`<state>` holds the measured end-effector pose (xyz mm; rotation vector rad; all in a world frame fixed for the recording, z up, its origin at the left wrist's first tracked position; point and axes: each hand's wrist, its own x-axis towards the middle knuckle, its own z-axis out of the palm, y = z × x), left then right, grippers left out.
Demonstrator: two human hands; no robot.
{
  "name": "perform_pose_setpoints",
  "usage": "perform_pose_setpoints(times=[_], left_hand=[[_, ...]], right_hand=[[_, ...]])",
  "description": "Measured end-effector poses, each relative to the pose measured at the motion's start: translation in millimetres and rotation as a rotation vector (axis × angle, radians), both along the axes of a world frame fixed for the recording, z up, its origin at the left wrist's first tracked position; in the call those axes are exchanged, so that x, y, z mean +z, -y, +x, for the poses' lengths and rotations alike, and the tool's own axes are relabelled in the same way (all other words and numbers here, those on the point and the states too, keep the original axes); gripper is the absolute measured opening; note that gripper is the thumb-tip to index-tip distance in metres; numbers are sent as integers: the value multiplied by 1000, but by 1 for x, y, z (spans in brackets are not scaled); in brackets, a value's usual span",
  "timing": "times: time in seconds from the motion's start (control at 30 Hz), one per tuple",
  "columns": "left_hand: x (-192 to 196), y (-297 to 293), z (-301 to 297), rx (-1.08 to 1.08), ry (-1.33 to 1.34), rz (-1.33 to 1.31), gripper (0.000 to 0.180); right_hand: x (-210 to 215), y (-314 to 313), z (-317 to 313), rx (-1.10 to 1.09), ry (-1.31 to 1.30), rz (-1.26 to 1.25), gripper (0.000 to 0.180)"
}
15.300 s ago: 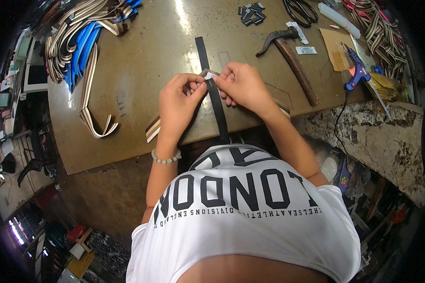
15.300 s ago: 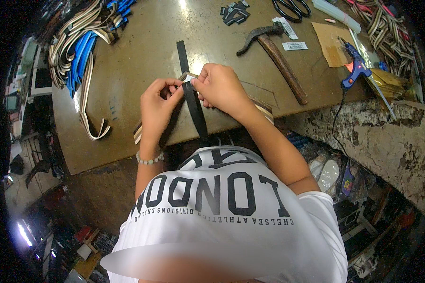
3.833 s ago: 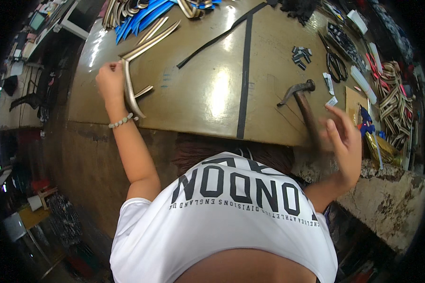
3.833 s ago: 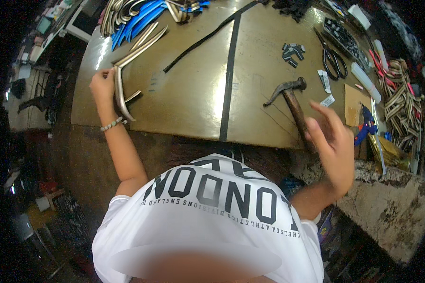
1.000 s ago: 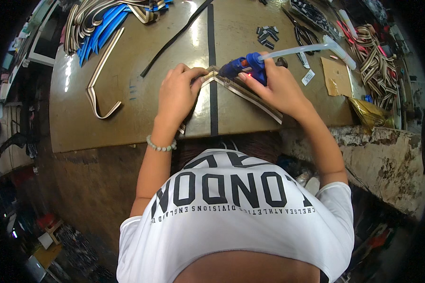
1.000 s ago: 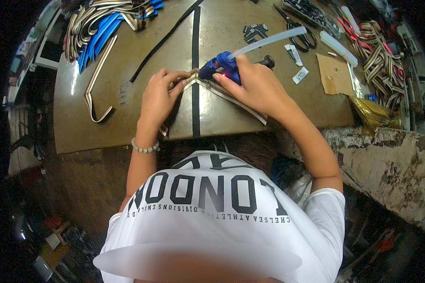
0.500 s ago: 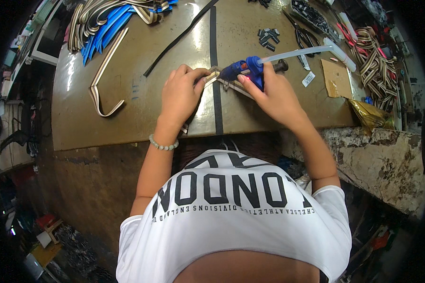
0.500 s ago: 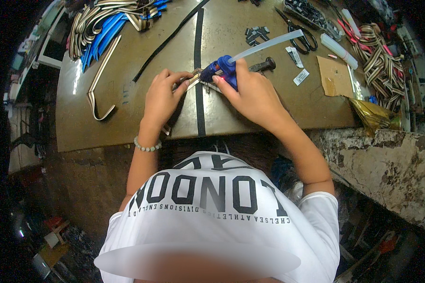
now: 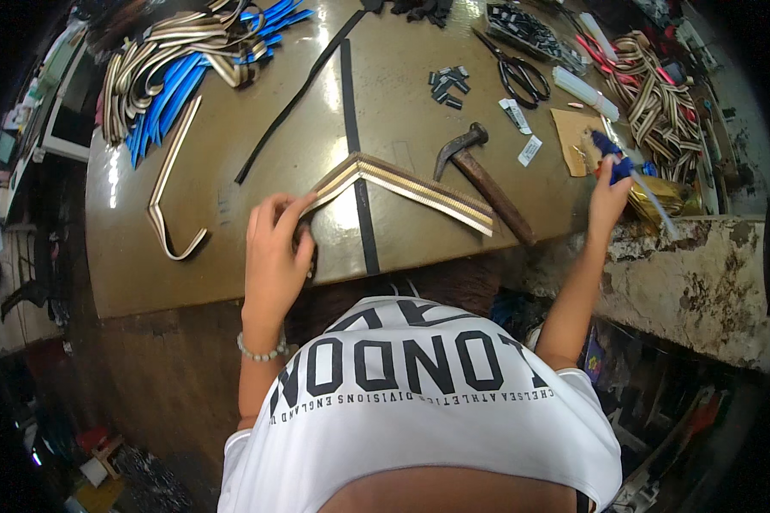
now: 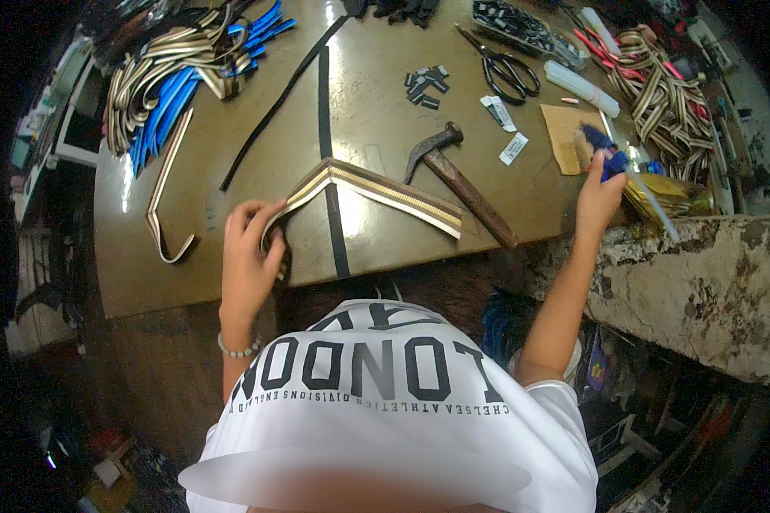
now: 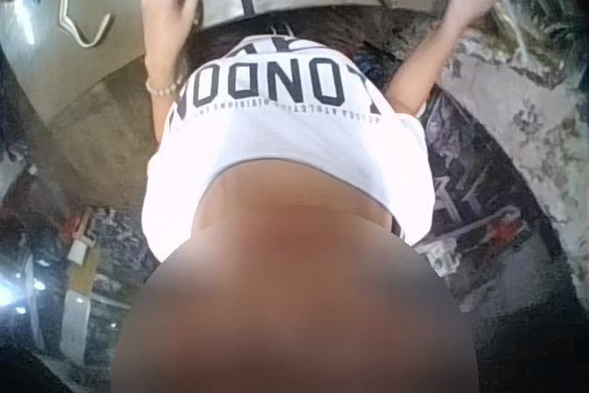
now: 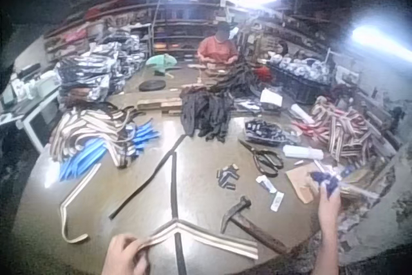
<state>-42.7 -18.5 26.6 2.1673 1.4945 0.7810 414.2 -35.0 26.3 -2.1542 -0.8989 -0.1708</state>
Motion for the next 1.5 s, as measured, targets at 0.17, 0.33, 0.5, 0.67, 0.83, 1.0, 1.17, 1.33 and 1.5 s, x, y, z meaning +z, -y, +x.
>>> perform_pose_setpoints(times=[0.17,0.33,0.5,0.67,0.83,1.0,1.17,1.33,1.5], left_hand=[[-3,3,-4,-38,-270,118,37],[4,8,-2,-106,-411,97,40],[-4,14,4,-64,-199,-35,43],[-23,17,12,-42,-120,91,43],[-31,20,12,-4,-64,146,41],[-33,14,18,53,8,148,32],[-37,-8,37,51,30,205,29],[-38,-1,40,4,-9,161,33],[-41,14,38,0,25,141,35]], right_hand=[[30,39,-38,-203,24,-847,56],[-4,21,-143,735,257,-306,38],[-23,2,-115,549,359,-368,38],[-10,-69,-117,805,307,17,19],[-38,-136,-118,891,400,-336,20],[-38,-127,-107,921,238,60,28],[-8,-78,-141,840,-555,-60,22],[-25,-24,-202,913,-600,-107,16],[-47,-18,-235,906,-309,51,18]])
